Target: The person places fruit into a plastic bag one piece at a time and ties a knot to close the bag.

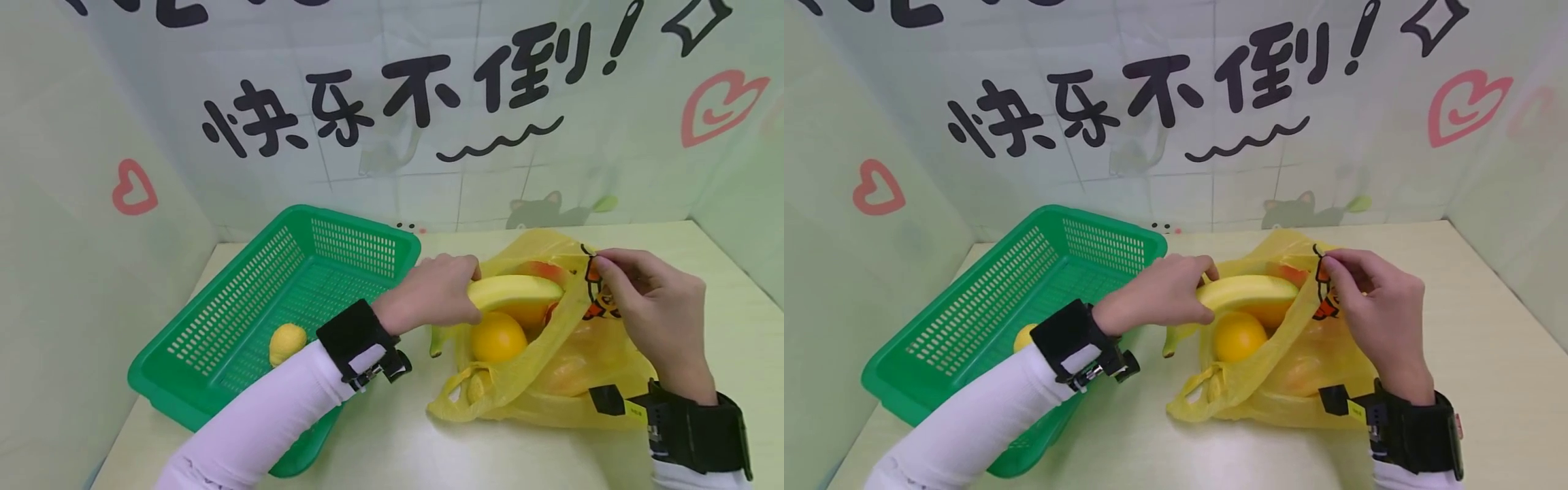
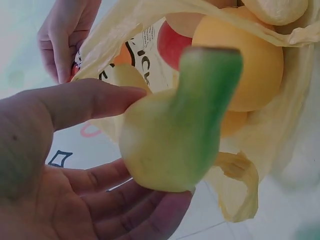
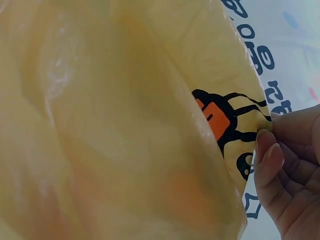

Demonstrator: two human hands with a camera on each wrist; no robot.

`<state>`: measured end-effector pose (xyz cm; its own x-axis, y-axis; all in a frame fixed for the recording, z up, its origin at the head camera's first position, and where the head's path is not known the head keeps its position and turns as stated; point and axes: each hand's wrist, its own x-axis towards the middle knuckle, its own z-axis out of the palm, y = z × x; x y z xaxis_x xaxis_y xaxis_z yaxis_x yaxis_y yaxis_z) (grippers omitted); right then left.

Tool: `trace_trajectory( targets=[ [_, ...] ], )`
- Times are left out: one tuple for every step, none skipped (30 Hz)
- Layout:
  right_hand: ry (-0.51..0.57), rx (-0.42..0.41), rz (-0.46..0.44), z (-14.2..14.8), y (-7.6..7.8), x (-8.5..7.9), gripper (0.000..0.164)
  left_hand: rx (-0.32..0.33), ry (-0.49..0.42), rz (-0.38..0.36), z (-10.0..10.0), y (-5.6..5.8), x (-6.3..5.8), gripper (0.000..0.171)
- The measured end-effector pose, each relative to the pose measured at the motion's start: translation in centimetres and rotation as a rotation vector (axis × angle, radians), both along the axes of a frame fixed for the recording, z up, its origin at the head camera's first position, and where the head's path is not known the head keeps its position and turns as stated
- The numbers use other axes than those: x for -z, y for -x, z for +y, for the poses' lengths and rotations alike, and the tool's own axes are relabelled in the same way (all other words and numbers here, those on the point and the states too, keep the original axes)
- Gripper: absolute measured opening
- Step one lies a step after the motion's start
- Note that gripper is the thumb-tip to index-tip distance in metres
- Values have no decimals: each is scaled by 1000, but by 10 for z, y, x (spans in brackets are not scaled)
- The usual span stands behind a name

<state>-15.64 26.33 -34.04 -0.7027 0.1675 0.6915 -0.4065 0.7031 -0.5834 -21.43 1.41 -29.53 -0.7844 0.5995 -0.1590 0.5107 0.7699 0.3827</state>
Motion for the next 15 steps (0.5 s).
trace_trajectory(
  targets=[
    [1,6,-2,0,0,-1,19,1,2,1,2,0,0,32],
    [5,11,-4,1,0,-1,18,3,4,1,5,1,1,30],
    [11,13,-9,1,0,-2,17,5,4,0,7,1,1,29],
    [18,16,-14,2,-1,-2,17,8,4,-2,9,1,2,28],
    [25,18,-19,2,-1,-2,16,11,-1,-11,11,1,4,27],
    [31,20,-26,3,-1,-2,16,14,-6,-20,13,1,6,26],
    [35,22,-30,3,-1,-2,16,18,-13,-27,15,1,8,25],
    [38,23,-34,3,-1,-2,16,23,-18,-34,17,2,11,24],
    [42,23,-38,3,-1,-2,16,27,-22,-39,19,2,13,24],
    [42,26,-40,3,-1,-2,16,33,-23,-42,21,3,16,24],
    [42,27,-41,4,-1,-2,16,38,-26,-45,23,4,19,24],
    [41,29,-42,4,-1,-2,16,45,-24,-41,25,4,21,25],
    [41,29,-42,4,-1,-2,17,51,-21,-33,27,5,23,25],
    [40,30,-41,4,-1,-2,17,60,-19,-27,30,6,24,25],
    [39,30,-39,4,-1,-2,17,71,-21,-22,32,6,26,24]
  ],
)
